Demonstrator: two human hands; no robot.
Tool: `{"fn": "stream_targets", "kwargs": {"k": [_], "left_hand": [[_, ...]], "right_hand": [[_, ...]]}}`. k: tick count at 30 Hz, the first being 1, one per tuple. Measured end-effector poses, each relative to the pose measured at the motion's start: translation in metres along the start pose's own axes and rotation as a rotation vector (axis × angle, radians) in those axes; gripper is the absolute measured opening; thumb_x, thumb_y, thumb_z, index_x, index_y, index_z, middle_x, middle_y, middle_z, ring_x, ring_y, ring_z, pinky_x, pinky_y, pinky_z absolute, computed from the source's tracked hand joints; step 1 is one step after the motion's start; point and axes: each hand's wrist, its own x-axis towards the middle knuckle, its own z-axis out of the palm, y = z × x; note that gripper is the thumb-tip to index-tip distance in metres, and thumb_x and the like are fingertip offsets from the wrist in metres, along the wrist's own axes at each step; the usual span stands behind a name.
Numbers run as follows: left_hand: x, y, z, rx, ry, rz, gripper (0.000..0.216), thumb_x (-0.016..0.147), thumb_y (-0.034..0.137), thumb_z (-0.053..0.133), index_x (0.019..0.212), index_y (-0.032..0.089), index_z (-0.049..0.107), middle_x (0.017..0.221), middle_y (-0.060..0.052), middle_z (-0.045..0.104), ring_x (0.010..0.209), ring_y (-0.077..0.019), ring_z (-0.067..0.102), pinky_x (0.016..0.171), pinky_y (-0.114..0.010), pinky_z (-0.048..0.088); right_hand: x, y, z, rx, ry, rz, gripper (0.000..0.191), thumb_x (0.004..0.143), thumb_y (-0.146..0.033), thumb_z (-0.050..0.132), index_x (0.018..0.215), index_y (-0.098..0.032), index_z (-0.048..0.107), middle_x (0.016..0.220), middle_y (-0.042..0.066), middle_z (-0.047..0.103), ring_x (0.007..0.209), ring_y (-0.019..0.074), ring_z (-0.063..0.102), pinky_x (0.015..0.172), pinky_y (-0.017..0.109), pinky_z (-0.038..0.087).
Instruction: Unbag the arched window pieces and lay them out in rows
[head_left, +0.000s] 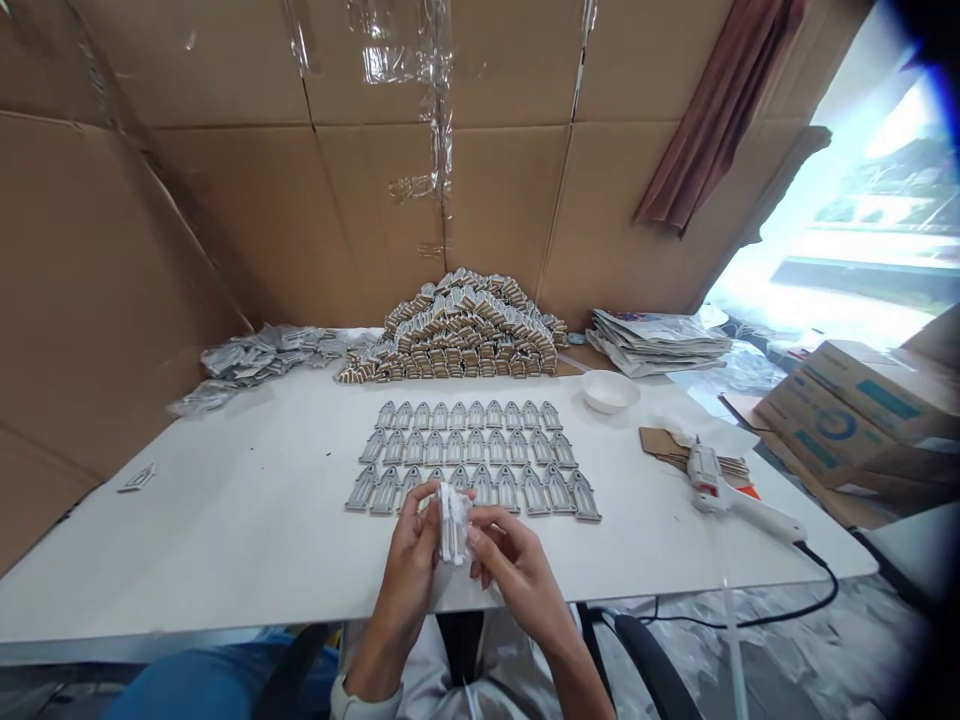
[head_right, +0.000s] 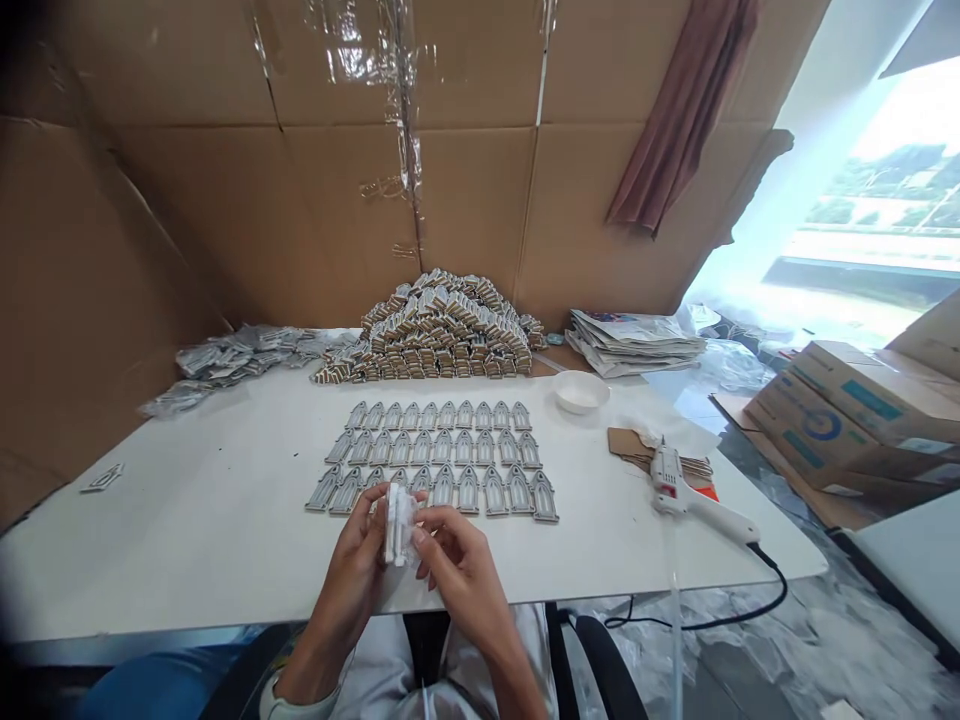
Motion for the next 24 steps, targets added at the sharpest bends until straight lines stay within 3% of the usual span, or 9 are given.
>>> {"fn": "stream_targets", "kwargs": {"k": [5,10,14,17,19,22,24], "left_hand": [[0.0,-0.004,0.008,0.112,0.118,0.076,0.045,0.09,0.063,0.077,0.116,0.03,0.063,0.116,-0.006,0.076,0.099,-0.0252,0.074,0.081,-0.032,0.057],[-0.004,-0.006,0.008,0.281,0.175,0.115,0.042,0.091,0.067,0.074,0.101,0.026,0.072,0.109,-0.006,0.076,0.097,-0.0258,0.072,0.084,-0.033,0.056],[-0.012,0.0,0.009,0.261,0.127,0.053,0.052,0.097,0.072,0.062,0.115,0.026,0.076,0.123,-0.009,0.075,0.118,-0.0304,0.07,0.096,-0.036,0.055],[-0.018,0.007,0.012,0.254,0.058,0.036,0.049,0.093,0.064,0.073,0.126,0.028,0.072,0.13,-0.009,0.074,0.125,-0.0311,0.069,0.102,-0.038,0.055],[-0.02,0.009,0.014,0.249,0.052,0.05,0.048,0.087,0.058,0.082,0.124,0.03,0.069,0.126,-0.009,0.075,0.118,-0.0302,0.072,0.099,-0.038,0.057],[-0.019,0.006,0.015,0.235,0.103,0.05,0.045,0.085,0.057,0.082,0.116,0.029,0.066,0.117,-0.008,0.076,0.091,-0.025,0.074,0.084,-0.037,0.06],[-0.017,0.002,0.013,0.219,0.142,0.034,0.042,0.087,0.057,0.079,0.114,0.029,0.066,0.112,-0.006,0.075,0.08,-0.0214,0.07,0.075,-0.034,0.058]], "right_hand": [[-0.002,-0.001,-0.001,-0.034,0.014,0.003,0.034,0.102,-0.055,0.07,0.114,-0.023,0.074,0.076,-0.003,0.057,0.064,0.014,0.055,0.06,0.027,0.045],[0.0,0.0,0.0,0.024,0.031,0.011,0.033,0.1,-0.055,0.072,0.101,-0.023,0.065,0.081,-0.002,0.06,0.066,0.0134,0.053,0.059,0.026,0.043],[-0.001,0.002,0.002,-0.067,0.084,0.017,0.033,0.1,-0.055,0.073,0.1,-0.022,0.065,0.082,0.0,0.063,0.069,0.0145,0.055,0.06,0.026,0.045],[-0.003,0.002,0.003,-0.146,0.115,-0.015,0.032,0.103,-0.054,0.068,0.104,-0.022,0.068,0.083,0.001,0.064,0.073,0.0164,0.057,0.062,0.027,0.047],[-0.004,0.002,0.003,-0.147,0.106,-0.034,0.031,0.106,-0.053,0.063,0.108,-0.023,0.068,0.082,0.0,0.062,0.071,0.016,0.056,0.062,0.027,0.047],[-0.006,0.002,0.004,-0.067,0.09,-0.059,0.031,0.108,-0.05,0.061,0.127,-0.026,0.062,0.092,0.0,0.061,0.068,0.0139,0.056,0.06,0.026,0.049],[-0.007,0.002,0.004,-0.017,0.109,-0.05,0.045,0.107,-0.049,0.063,0.146,-0.031,0.049,0.104,0.001,0.06,0.069,0.0127,0.058,0.059,0.025,0.05]]}}
